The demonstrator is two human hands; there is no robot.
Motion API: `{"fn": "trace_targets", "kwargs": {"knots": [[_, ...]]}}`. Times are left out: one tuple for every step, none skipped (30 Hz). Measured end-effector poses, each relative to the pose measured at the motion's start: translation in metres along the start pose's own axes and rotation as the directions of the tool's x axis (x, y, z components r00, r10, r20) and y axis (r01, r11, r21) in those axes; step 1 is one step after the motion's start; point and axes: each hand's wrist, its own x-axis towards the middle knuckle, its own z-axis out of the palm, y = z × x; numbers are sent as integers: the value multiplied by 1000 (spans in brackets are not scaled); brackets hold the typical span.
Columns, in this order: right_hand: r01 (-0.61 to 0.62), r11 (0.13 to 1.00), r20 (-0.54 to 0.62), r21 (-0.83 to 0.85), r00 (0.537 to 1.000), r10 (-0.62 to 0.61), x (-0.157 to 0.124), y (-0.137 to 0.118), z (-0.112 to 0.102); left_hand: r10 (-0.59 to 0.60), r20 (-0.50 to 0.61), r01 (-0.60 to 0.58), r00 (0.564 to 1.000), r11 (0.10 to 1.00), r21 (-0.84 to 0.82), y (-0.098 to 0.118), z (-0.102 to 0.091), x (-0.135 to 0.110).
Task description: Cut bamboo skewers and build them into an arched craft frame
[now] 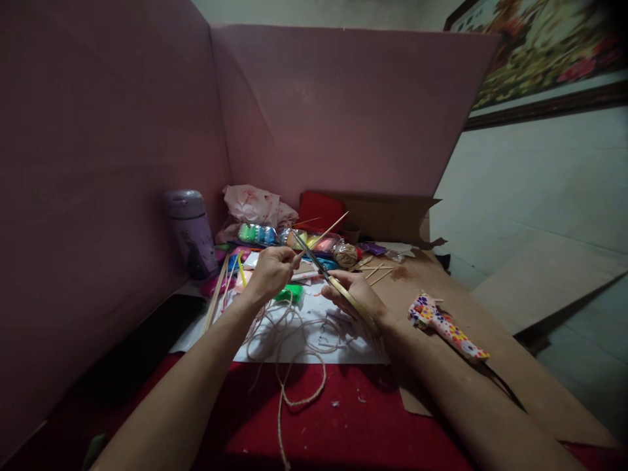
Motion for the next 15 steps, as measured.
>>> {"fn": "trace_targets", "kwargs": {"knots": [[-5,1000,2,-6,1000,5,0,0,0,-8,5,8,1000,1000,-14,0,0,0],[-13,1000,5,-16,1000,13,0,0,-1,-12,6,12,1000,1000,-24,0,0,0],[-20,999,4,-30,1000,20,0,-1,-1,-14,5,14,1000,999,-29,0,1,0],[-25,999,2,-47,1000,25,0,-1,-2,-16,5,16,1000,999,-30,0,2,1],[-28,998,-2,-62,1000,28,0,-1,-3,-20,-1,20,1000,999,-27,-1,3,1],[-30,997,-5,-72,1000,29,1,-2,-3,-21,-16,20,1000,1000,-12,-1,4,0],[-30,997,-11,-75,1000,29,1,-2,-3,-11,-41,12,999,1000,23,-2,6,0],[-29,997,-16,-74,999,28,1,-2,-4,14,-79,-7,997,997,77,-2,8,-1],[-29,997,-21,-70,999,27,1,-2,-3,57,-126,-38,990,988,148,-2,10,-1],[-28,997,-26,-66,999,27,1,-3,-3,115,-171,-74,979,971,226,-3,11,-2],[-27,998,-32,-64,999,25,1,-3,-3,176,-206,-109,963,948,299,-3,13,-3],[-26,998,-39,-65,999,23,1,-4,-2,223,-226,-135,948,927,350,-3,13,-3],[-24,997,-45,-69,999,21,1,-4,-1,247,-239,-148,939,918,368,-3,13,-4],[-20,997,-49,-75,999,16,1,-4,-1,245,-244,-151,938,924,351,-3,13,-4],[-14,997,-50,-82,999,10,1,-3,0,221,-238,-143,946,941,307,-3,12,-3]]}}
